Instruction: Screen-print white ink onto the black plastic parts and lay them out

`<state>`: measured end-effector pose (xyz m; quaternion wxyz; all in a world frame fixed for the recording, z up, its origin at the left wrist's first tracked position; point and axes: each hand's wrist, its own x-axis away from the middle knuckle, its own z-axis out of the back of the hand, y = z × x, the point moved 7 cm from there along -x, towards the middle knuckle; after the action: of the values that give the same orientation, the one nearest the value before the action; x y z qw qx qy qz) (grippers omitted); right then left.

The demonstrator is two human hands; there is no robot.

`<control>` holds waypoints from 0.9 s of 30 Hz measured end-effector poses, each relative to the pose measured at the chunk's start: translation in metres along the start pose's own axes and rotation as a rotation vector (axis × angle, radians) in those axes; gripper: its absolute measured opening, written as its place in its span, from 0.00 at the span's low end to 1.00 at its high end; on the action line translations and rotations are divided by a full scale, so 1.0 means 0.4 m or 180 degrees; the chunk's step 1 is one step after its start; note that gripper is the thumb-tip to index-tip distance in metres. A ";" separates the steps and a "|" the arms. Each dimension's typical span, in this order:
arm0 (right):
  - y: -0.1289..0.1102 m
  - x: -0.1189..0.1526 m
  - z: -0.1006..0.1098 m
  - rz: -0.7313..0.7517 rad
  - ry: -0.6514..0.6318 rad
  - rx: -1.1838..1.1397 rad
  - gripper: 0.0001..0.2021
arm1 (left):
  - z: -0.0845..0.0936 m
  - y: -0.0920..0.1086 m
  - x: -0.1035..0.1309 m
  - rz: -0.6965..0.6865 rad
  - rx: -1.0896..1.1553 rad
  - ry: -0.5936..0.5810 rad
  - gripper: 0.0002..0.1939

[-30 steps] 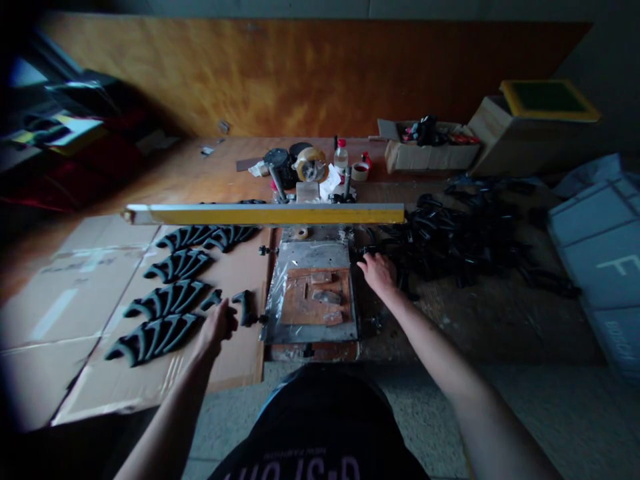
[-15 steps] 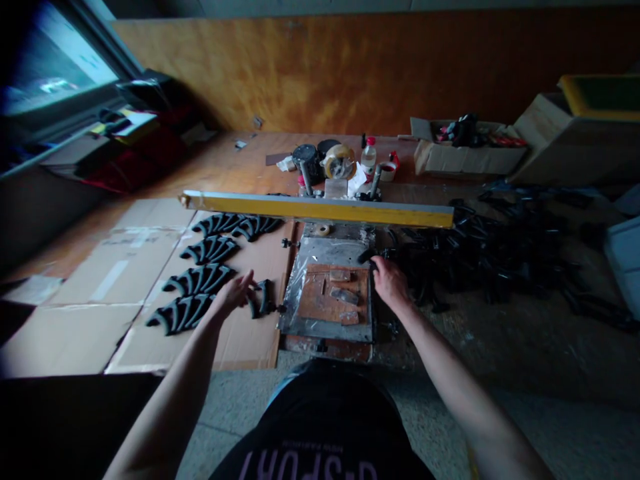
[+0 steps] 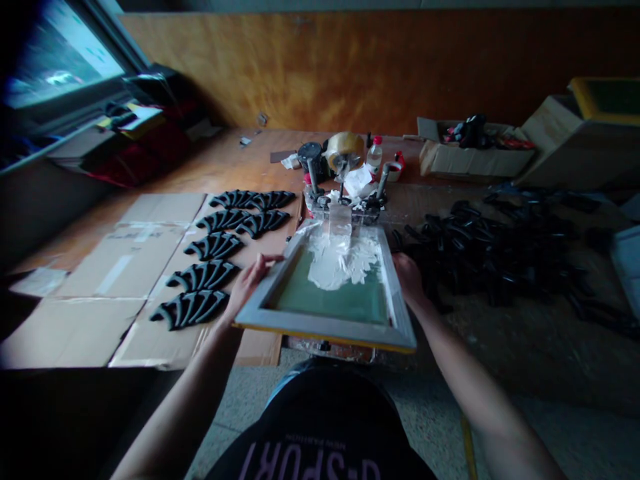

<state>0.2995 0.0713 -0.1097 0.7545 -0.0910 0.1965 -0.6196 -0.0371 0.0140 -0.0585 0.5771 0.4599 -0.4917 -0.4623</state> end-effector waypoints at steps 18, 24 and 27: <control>-0.305 0.088 -0.072 0.2592 -0.1143 -0.0167 0.11 | -0.007 -0.345 0.004 0.0746 -0.0577 0.0273 0.30; -0.302 0.067 -0.069 0.2095 -0.0428 -0.0099 0.10 | -0.012 -0.348 0.006 0.0773 -0.0536 0.0168 0.33; -0.314 0.097 -0.082 0.2321 -0.0650 -0.0286 0.09 | -0.015 -0.344 0.009 0.0766 -0.0461 0.0124 0.33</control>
<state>0.1793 0.0102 -0.0987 0.9363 -0.1094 0.1668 -0.2889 -0.0419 -0.0096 -0.1942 0.6695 0.3636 -0.4974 -0.4150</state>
